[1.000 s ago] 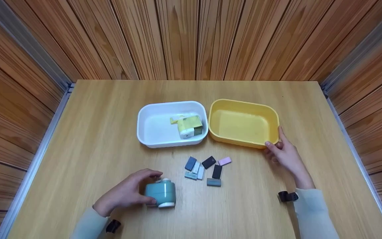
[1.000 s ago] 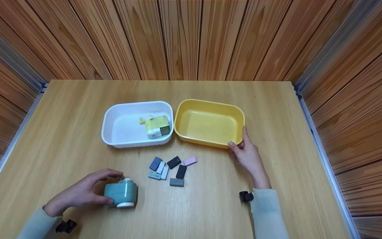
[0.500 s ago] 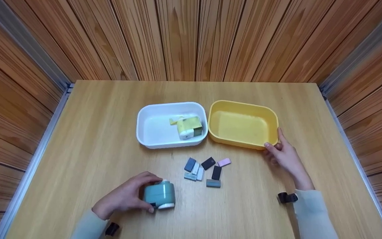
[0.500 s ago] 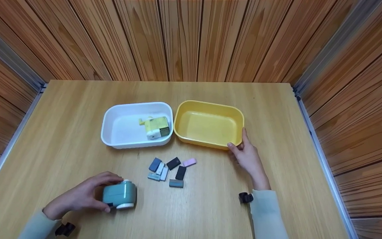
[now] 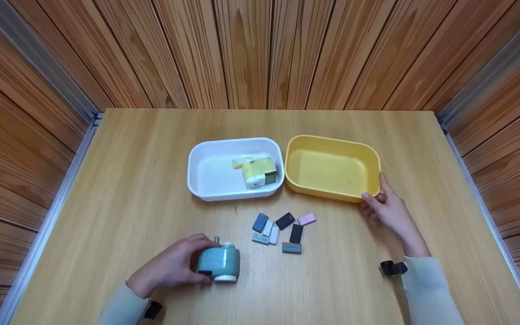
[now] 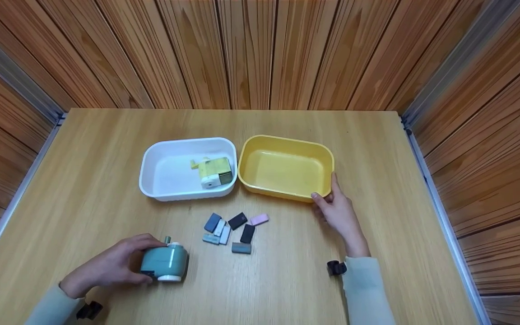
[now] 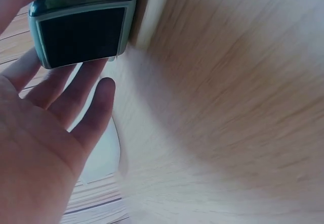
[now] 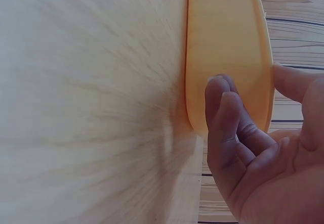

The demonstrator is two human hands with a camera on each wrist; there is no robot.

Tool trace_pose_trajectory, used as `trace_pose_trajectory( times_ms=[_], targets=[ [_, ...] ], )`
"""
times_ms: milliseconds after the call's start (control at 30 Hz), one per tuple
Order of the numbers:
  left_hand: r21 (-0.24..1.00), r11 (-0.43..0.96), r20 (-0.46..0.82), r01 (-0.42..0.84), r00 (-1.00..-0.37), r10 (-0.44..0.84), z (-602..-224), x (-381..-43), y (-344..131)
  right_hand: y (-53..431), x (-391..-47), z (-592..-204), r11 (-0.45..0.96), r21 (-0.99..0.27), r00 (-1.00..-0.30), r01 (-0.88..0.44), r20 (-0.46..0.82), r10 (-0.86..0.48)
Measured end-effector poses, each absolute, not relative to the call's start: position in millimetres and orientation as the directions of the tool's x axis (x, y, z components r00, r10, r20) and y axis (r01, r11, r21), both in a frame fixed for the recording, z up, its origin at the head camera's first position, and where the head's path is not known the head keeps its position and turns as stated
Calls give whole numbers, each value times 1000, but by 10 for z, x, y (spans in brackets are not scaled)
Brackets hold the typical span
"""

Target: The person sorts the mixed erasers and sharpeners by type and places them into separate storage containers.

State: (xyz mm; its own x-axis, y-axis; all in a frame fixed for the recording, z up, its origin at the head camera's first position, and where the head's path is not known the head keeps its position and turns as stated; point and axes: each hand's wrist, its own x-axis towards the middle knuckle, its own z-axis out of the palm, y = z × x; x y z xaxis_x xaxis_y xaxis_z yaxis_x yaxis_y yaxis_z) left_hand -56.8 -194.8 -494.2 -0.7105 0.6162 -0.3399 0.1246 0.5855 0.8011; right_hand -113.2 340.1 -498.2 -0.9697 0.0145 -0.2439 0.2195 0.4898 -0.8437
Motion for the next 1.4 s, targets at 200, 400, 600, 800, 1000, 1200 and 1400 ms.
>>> trace_pose_trajectory(
  times_ms=[200, 400, 600, 800, 1000, 1200, 1400],
  targets=[
    [807, 574, -324, 140, -707, 628, -4934, -605, -1937, 3400, -1128, -4968, 482, -843, -965, 237, -260, 20],
    [826, 549, -301, 123, -728, 616, -4839, -632, -1930, 3399, -1124, -4971, 474, -849, -967, 235, -255, 23],
    [831, 542, -260, 130, -770, 583, -4653, -706, -1987, 3404, -1116, -4958, 479, -849, -969, 224, -246, 19],
    [818, 542, -166, 193, -823, 543, -4487, -781, -2098, 3412, -1121, -4954, 495, -836, -964, 237, -264, 16],
    [783, 559, -72, 274, -852, 518, -4346, -845, -2173, 3404, -1117, -4950, 507, -833, -968, 223, -250, 14],
    [765, 557, -11, 323, -858, 514, -4204, -940, -2233, 3394, -1117, -4952, 509, -833, -970, 215, -241, 15],
    [747, 545, 47, 380, -849, 527, -4086, -1079, -2234, 3390, -1124, -4962, 515, -827, -968, 226, -250, 23]
  ],
)
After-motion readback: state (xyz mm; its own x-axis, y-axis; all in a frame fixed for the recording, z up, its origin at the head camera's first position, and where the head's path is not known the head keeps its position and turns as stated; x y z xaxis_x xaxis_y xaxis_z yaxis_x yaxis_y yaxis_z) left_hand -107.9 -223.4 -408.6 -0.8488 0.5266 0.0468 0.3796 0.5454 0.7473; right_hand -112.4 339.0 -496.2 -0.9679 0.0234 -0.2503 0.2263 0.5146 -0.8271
